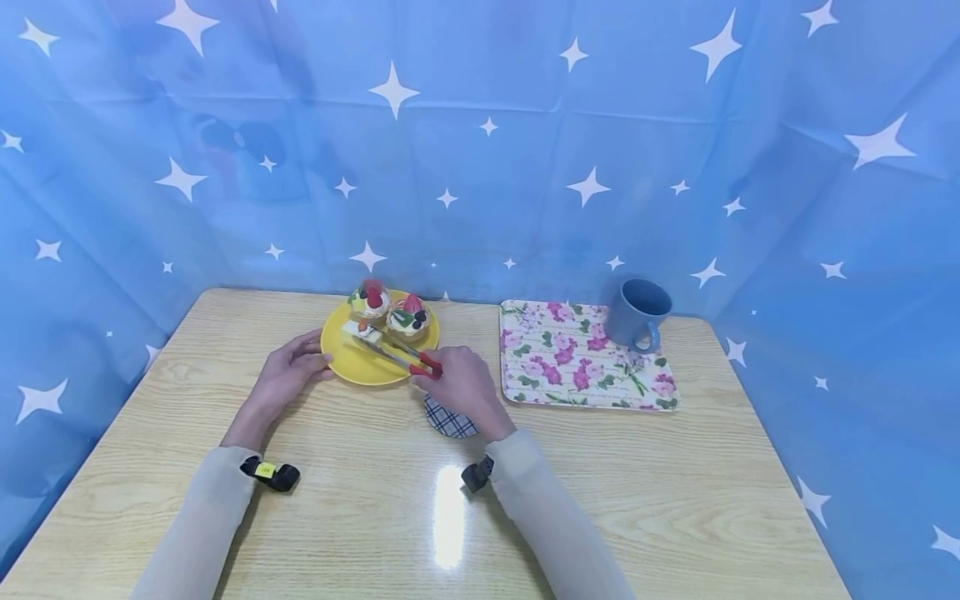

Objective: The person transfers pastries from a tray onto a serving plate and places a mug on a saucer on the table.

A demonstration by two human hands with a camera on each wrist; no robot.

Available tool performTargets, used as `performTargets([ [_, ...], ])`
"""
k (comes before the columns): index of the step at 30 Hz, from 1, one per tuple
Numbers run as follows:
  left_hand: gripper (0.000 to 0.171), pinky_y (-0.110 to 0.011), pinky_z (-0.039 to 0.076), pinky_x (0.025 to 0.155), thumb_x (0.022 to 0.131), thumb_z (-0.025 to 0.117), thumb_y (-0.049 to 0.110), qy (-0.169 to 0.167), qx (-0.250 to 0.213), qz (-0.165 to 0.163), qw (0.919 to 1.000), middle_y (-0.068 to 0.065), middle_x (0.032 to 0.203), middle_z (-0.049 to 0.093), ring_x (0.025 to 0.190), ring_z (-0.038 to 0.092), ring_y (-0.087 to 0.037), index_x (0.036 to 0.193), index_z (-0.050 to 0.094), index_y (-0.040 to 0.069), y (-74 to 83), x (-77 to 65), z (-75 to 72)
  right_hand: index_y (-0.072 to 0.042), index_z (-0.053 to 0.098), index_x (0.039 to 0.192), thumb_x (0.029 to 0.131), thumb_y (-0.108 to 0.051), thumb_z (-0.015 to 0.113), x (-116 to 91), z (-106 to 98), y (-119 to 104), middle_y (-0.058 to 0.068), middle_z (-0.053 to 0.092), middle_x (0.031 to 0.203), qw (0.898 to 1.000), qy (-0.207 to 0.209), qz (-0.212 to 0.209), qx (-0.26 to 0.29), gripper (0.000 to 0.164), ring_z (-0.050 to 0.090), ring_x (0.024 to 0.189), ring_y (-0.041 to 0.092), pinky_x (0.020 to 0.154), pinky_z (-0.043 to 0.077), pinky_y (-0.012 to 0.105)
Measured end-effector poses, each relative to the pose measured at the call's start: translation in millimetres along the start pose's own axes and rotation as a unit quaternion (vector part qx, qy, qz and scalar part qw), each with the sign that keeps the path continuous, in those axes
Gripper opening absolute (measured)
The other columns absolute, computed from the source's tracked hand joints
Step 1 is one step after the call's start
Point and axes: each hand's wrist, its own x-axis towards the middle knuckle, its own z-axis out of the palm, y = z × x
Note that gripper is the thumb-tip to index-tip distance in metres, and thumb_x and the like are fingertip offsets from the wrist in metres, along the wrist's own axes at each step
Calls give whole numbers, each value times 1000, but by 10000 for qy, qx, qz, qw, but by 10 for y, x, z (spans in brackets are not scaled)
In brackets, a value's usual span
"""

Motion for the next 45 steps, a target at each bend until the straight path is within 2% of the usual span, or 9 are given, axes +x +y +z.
performTargets([
  [10,66,-24,65,91,103,64,16,38,87,-28,10000,-17,137,51,96,70,-4,161,34,17,2,-1,-1,-19,73,131,91,-38,79,-3,16,-15,0,70,84,9995,-142,119,-261,46,52,64,15,51,41,22],
  [20,66,-23,65,90,102,64,13,66,58,1,10000,-16,135,51,95,70,-4,161,35,16,-1,12,10,-18,70,135,89,-41,80,-12,-8,-29,-1,66,79,9989,-251,180,-355,52,54,66,17,52,42,24],
  [27,66,-23,65,90,102,64,13,65,38,-16,10000,-16,135,51,94,70,-4,161,35,16,4,8,9,-17,70,135,88,-43,81,-38,-45,-60,-3,63,75,9988,-175,105,-440,55,52,64,16,50,42,23],
  [34,67,-24,65,91,103,61,11,12,64,-134,9999,-17,137,50,94,70,-4,162,31,13,15,11,-9,-16,71,134,87,-43,82,-66,-83,-94,-3,57,68,9991,-56,8,-410,54,48,58,14,46,36,22],
  [45,65,-24,65,91,103,63,15,112,144,-69,9998,-18,137,51,95,70,-4,161,34,17,17,-3,12,-13,69,135,86,-44,82,-135,-159,-149,-3,59,72,9992,58,24,-391,59,48,59,13,47,39,22],
])
